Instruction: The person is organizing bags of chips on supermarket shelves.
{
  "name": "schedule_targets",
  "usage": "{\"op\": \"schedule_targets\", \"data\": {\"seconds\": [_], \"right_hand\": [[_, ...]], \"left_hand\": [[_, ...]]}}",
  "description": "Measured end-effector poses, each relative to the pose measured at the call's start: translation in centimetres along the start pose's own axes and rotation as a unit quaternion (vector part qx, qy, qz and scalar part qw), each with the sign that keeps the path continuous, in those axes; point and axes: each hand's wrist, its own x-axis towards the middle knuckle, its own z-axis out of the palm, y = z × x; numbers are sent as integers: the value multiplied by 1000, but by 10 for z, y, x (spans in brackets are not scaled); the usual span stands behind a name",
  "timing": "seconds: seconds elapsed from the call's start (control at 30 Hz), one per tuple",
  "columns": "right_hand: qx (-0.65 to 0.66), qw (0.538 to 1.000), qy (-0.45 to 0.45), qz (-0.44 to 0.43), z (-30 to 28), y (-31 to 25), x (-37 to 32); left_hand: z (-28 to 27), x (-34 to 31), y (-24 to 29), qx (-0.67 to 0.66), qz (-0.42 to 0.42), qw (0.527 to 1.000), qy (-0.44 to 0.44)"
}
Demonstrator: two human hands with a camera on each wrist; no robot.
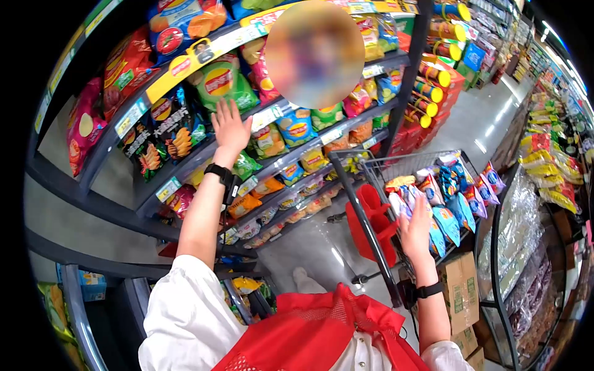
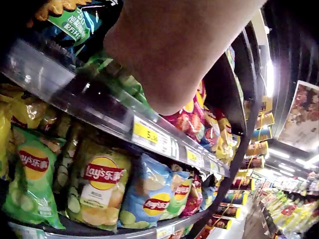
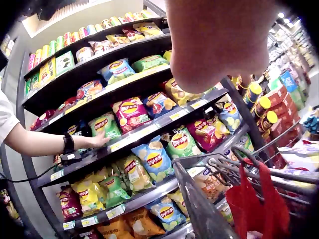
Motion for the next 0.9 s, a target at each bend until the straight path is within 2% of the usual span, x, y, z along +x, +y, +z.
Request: {"op": "schedule_targets", "data": {"seconds": [0.03,0.07,0.13,0.2,0.27,0.33,0.37,0.47,0.63,0.73,0.83,0.87,0.9], "right_hand": [[-14,999,-25,-37,4,12,-9],[-15,992,-126,5,-3,13,-14],[-43,962,-268,34,-6,21,-33],[-111,866,-463,154,-19,13,-34],[-140,877,-436,146,-8,25,-53],[-100,909,-363,177,4,31,-67],[-81,914,-358,173,2,32,-68],[-24,939,-322,120,-1,46,-69],[-2,898,-430,96,-16,43,-49],[13,866,-496,64,-18,47,-39],[52,854,-518,-10,-19,57,-26],[52,849,-526,-20,-21,65,-13],[116,826,-550,-24,-22,77,4]], "left_hand": [[-8,-4,10,8,-2,1000,-28],[-16,-12,22,-2,20,999,-39],[-12,-30,49,-48,98,994,-16],[-21,-45,89,-134,150,978,-59],[-38,-57,135,-157,216,961,-71],[-56,-67,181,-232,274,929,-89],[-63,-72,203,-251,308,913,-90],[-83,-92,257,-304,385,863,-121],[-104,-114,312,-351,446,807,-164],[-103,-117,331,-351,442,807,-173],[-104,-109,347,-319,425,822,-206],[-104,-106,350,-324,414,829,-189],[-106,-103,352,-318,397,839,-194]]}}
